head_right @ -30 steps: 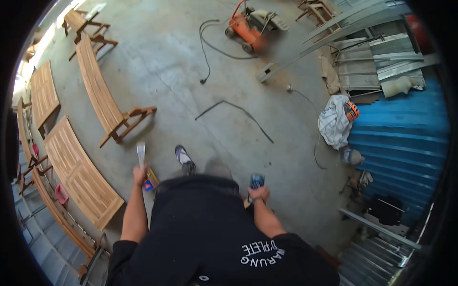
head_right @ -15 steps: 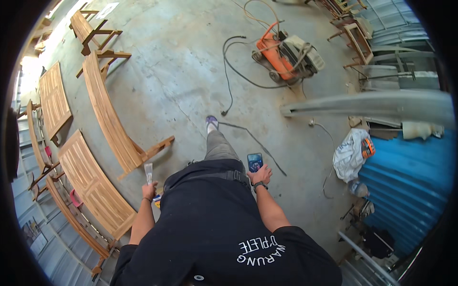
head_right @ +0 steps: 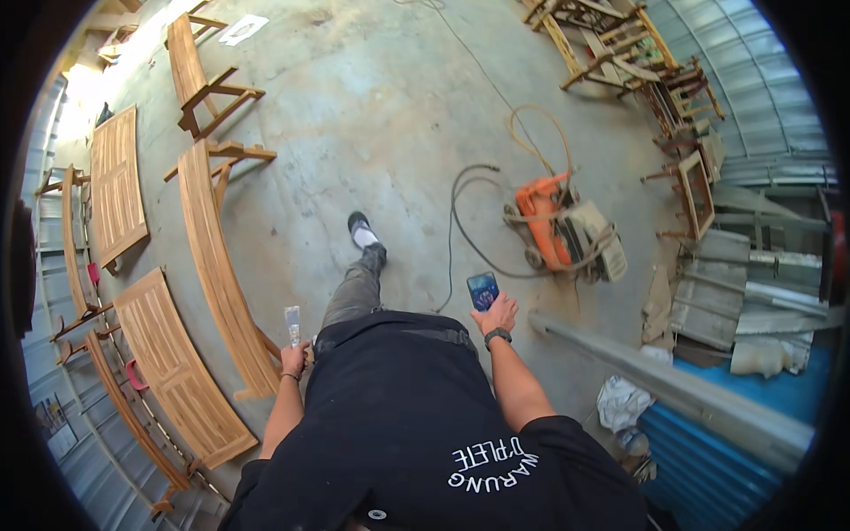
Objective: Scrape excess wood filler from a wooden bench and apply more filler to gaps.
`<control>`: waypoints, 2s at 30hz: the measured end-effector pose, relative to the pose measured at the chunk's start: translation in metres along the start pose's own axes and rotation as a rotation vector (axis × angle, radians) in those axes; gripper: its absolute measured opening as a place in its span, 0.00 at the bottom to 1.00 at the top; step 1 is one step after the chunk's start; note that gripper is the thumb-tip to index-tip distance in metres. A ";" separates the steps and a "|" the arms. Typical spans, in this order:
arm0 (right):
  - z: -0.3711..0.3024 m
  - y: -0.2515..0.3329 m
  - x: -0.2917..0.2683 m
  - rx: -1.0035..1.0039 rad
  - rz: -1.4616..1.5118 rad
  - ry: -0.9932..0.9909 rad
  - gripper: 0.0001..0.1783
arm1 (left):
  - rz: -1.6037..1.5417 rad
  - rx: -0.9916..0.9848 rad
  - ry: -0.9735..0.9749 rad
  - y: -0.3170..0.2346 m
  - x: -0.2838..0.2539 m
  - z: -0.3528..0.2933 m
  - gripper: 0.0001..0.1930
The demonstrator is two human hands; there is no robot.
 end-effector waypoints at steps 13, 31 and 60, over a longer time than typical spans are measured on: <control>0.273 0.181 -0.069 -0.254 1.021 1.124 0.35 | 0.120 0.186 -0.171 -0.448 0.006 0.055 0.17; 0.722 0.593 -0.327 -0.561 0.388 1.449 0.47 | -0.100 -0.133 -0.240 -0.818 0.052 0.123 0.19; 1.311 1.322 -0.551 -1.047 0.208 1.294 0.38 | -0.115 -0.109 -0.327 -1.620 -0.094 0.366 0.21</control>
Point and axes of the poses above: each hand's wrist, its own z-axis towards the middle knuckle, its own x-axis out of the palm, y = z × x, the point moved 4 cm from there along z, towards the middle knuckle, and after that the axes turned 14 degrees about -x, right-handed, at the moved point
